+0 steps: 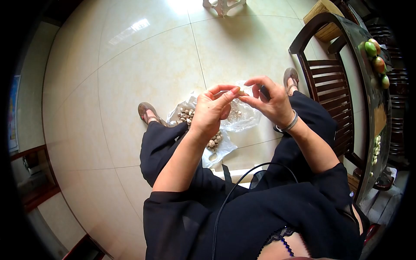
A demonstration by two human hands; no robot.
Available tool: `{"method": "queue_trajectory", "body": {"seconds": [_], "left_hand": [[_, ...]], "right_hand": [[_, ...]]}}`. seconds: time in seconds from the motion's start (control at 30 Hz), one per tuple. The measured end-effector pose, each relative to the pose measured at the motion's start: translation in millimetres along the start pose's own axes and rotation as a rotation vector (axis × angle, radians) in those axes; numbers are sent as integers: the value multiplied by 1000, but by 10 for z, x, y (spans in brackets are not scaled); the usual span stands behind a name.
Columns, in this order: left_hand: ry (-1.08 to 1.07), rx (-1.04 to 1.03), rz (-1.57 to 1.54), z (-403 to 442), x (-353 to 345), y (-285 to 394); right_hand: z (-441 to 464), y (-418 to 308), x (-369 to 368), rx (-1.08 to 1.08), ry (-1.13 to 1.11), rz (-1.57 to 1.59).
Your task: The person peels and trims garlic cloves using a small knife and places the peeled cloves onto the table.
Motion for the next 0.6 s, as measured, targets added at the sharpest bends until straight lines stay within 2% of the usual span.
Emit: {"method": "queue_trajectory", "body": {"seconds": [0.03, 0.1, 0.2, 0.47, 0.6], "left_hand": [[8, -22, 47, -3, -1, -7], [17, -42, 94, -10, -3, -17], [36, -72, 134, -21, -16, -3], [86, -77, 230, -4, -15, -37], [42, -67, 239, 29, 51, -95]], "right_hand": [[5, 17, 1, -1, 0, 0], [12, 66, -2, 131, 0, -3], [-3, 123, -29, 140, 7, 44], [-21, 108, 0, 76, -86, 17], [-33, 104, 7, 22, -87, 6]]}}
Point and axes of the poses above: each hand's wrist, its own z-axis towards the middle knuckle, its own x-axis out of the back of the hand, y = z × x, the point moved 1 cm from there along z, towards the middle knuckle, and after that the axes turned 1 degree about z, right-handed, at the moved point
